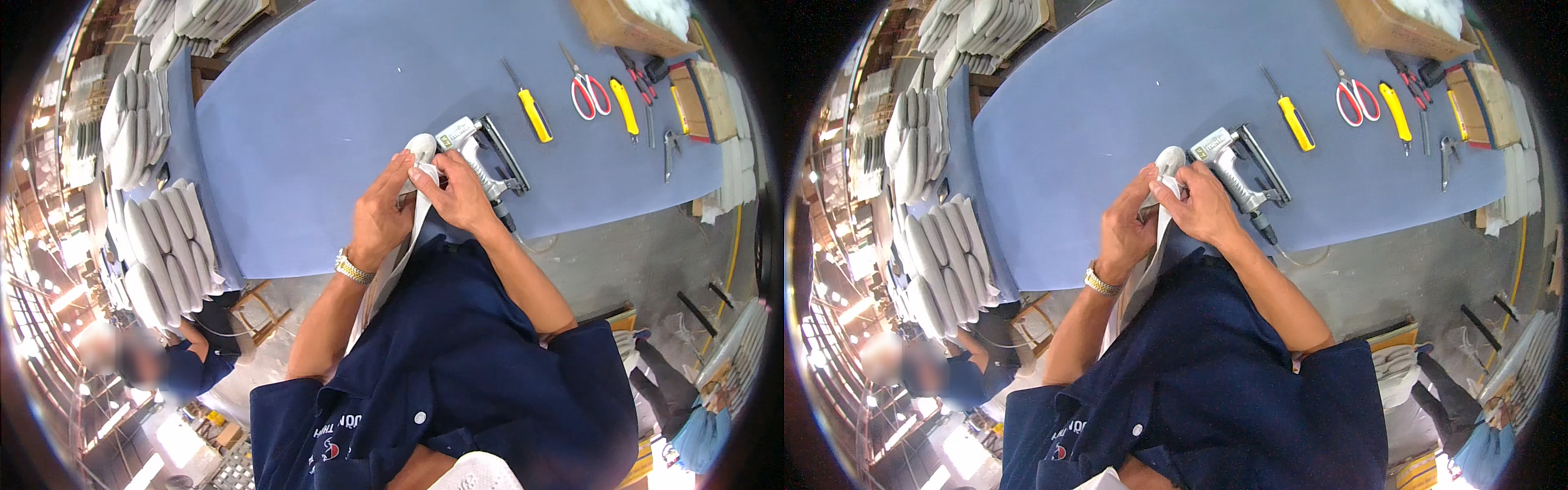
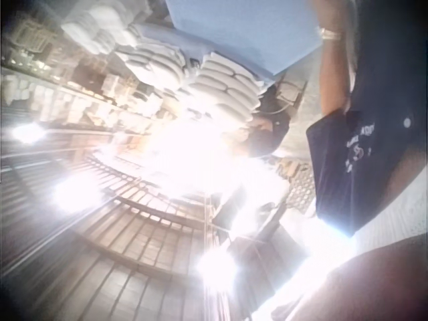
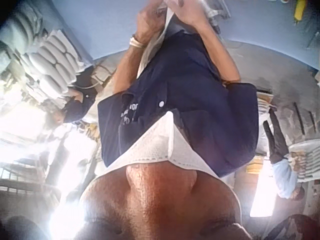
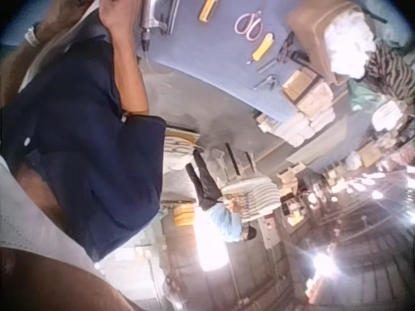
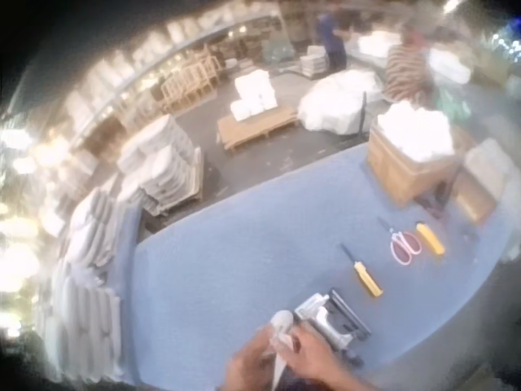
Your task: The person staples white fabric onto a cushion using a pneumatic staple gun. They repeatedly fold the fabric edges, pull it taut, and apply staples along the perimeter. The person also uses a yellow-handled tool to tuck fabric and scissors to trim excess material.
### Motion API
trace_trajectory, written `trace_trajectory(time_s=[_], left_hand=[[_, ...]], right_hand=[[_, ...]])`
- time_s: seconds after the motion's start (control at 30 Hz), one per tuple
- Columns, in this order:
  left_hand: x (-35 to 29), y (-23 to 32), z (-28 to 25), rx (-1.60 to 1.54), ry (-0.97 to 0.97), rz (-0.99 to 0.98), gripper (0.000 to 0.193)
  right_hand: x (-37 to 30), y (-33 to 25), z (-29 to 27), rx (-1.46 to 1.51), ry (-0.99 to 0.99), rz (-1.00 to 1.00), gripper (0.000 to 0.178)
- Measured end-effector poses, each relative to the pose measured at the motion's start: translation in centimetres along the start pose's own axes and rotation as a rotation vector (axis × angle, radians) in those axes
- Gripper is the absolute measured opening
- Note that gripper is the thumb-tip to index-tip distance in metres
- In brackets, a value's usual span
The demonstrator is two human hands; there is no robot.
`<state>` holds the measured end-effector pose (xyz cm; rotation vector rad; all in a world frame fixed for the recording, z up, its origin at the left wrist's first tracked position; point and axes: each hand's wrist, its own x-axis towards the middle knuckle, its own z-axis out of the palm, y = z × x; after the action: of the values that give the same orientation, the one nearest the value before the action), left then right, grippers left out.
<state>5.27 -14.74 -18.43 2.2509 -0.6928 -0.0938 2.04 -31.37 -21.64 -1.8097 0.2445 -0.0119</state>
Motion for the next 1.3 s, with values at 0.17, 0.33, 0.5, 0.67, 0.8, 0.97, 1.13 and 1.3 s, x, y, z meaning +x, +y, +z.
trace_trajectory(time_s=[0.17,0.33,0.5,0.67,0.8,0.97,1.13,1.3], left_hand=[[0.1,-0.4,-0.4,0.000,0.002,-0.036,0.057],[0.6,-0.8,-1.4,0.065,-0.014,-0.019,0.052],[1.2,-0.9,-1.8,0.033,-0.013,-0.056,0.047],[1.8,-1.1,-2.0,0.016,-0.037,-0.091,0.046],[2.0,-0.9,-1.4,-0.088,-0.073,-0.156,0.056],[2.2,0.7,-0.9,-0.151,-0.166,-0.213,0.071],[1.6,0.0,0.2,-0.085,-0.207,-0.114,0.070],[0.8,0.4,1.0,-0.156,-0.155,-0.124,0.065]], right_hand=[[0.3,-0.4,0.7,0.067,-0.028,-0.104,0.043],[1.2,2.2,1.5,0.242,-0.089,-0.181,0.035],[1.6,3.1,3.0,0.620,-0.130,-0.081,0.032],[2.3,5.4,3.6,0.743,-0.192,-0.025,0.027],[2.0,5.3,3.2,0.777,-0.177,0.038,0.028],[1.3,4.8,1.0,0.736,-0.204,0.077,0.029],[0.3,5.2,-0.6,0.560,-0.229,0.090,0.029],[-0.2,5.7,-0.6,0.577,-0.233,0.031,0.035]])
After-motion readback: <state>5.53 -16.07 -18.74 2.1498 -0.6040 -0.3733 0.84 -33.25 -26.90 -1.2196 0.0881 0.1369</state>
